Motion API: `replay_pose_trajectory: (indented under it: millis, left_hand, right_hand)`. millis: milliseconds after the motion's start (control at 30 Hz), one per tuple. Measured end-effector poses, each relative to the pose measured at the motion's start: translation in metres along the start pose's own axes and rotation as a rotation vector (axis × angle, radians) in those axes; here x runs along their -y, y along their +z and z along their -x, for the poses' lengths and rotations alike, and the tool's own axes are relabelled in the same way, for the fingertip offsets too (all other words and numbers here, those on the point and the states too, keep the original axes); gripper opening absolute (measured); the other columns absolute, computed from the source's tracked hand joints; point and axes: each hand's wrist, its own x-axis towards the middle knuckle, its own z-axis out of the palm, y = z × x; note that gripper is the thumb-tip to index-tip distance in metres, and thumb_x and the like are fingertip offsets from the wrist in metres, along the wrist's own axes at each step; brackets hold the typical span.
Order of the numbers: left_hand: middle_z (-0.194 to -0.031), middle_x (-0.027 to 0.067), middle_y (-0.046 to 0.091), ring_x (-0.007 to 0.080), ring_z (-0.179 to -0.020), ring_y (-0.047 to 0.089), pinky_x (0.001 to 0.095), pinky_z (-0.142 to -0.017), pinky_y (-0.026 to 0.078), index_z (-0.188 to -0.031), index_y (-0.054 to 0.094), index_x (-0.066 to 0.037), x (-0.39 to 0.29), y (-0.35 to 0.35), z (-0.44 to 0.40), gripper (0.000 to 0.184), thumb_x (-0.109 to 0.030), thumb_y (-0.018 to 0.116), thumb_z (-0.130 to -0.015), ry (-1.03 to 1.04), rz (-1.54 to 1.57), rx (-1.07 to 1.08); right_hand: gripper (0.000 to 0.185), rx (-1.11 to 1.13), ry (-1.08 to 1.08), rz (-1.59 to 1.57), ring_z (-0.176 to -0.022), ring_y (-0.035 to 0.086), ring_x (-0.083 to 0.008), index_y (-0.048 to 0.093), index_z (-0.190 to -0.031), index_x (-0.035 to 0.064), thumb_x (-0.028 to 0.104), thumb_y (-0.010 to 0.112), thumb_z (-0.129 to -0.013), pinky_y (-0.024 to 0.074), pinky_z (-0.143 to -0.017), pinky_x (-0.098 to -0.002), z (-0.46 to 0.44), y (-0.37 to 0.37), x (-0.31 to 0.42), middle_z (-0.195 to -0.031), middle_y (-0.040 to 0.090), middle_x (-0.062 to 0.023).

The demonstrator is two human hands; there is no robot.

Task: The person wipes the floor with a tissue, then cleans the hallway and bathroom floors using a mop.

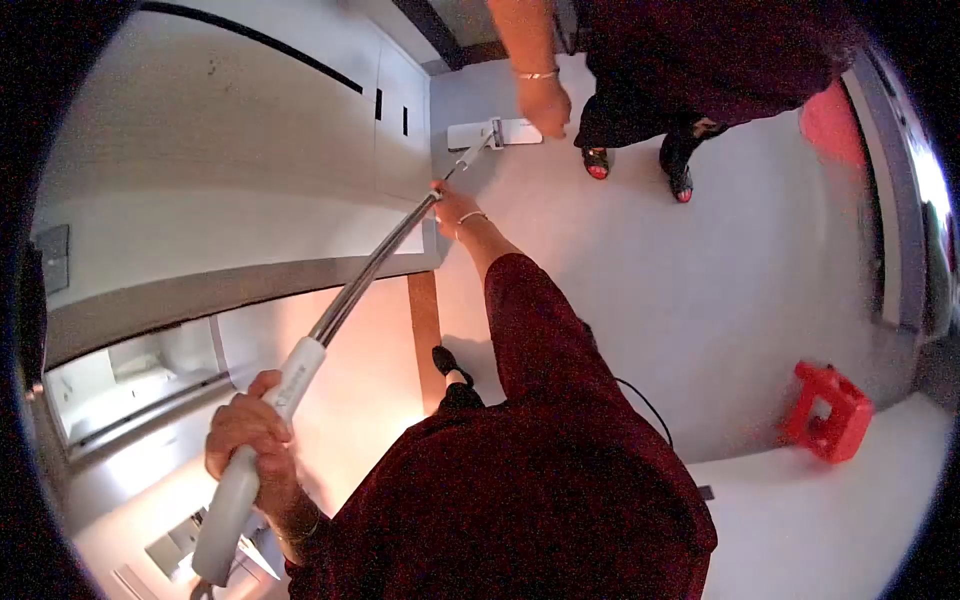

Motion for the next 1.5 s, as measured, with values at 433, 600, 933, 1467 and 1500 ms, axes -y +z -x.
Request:
replay_pose_trajectory:
  millis: [433,600,933,1467,1500]
  left_hand:
    - [-0.054,-0.0026,0.029,0.0079,-0.05,0.036,0.0298,-0.054,0.038,-0.075,0.043,-0.006,0.062,-0.192,0.145,0.028,-0.028,0.061,-0.077,0.212,0.042,-0.148]
    - [-0.059,-0.0016,0.033,0.0065,-0.05,0.031,0.023,-0.051,0.029,-0.086,0.049,-0.001,0.035,-0.262,0.188,0.027,-0.021,0.061,-0.072,0.225,0.333,0.093]
    - [-0.072,-0.0025,0.042,0.0121,-0.069,0.044,0.039,-0.08,0.039,-0.086,0.045,-0.012,0.041,-0.334,0.14,0.041,-0.05,0.057,-0.075,0.533,0.884,0.479]
    - [-0.058,0.0059,0.045,0.0176,-0.054,0.047,0.0436,-0.059,0.046,-0.068,0.044,-0.006,0.094,-0.192,0.1,0.029,-0.03,0.049,-0.084,0.394,0.245,0.426]
    - [-0.057,0.0059,0.042,0.0161,-0.051,0.044,0.0368,-0.057,0.046,-0.07,0.044,-0.006,0.089,-0.185,0.093,0.027,-0.028,0.047,-0.085,0.416,0.224,0.355]
  right_hand:
    - [0.011,-0.38,0.215,-0.171,-0.069,0.057,-0.0243,0.053,-0.074,0.0056,0.007,0.058,-0.064,0.0496,-0.063,-0.0347,0.123,0.147,0.185,-0.115,0.036,-0.0064]
    - [0.026,-0.358,0.402,-0.432,-0.061,0.057,-0.0247,0.041,-0.095,0.0067,0.008,0.056,-0.074,0.0483,-0.055,-0.0329,0.203,0.182,0.258,-0.091,0.047,-0.0089]
    - [0.019,-0.482,0.294,-0.469,-0.058,0.055,-0.0229,0.045,-0.082,0.0045,0.009,0.058,-0.069,0.0476,-0.052,-0.0325,0.137,0.129,0.265,-0.097,0.041,-0.0079]
    - [0.006,-0.355,0.499,0.084,-0.103,0.045,-0.0126,0.054,-0.071,0.0082,0.014,0.052,-0.071,0.0486,-0.072,-0.0272,0.037,0.111,0.072,-0.089,0.051,-0.0006]
    - [0.007,-0.344,0.535,0.035,-0.105,0.044,-0.0114,0.054,-0.071,0.0087,0.015,0.052,-0.072,0.0486,-0.071,-0.0271,0.039,0.111,0.072,-0.086,0.052,-0.0002]
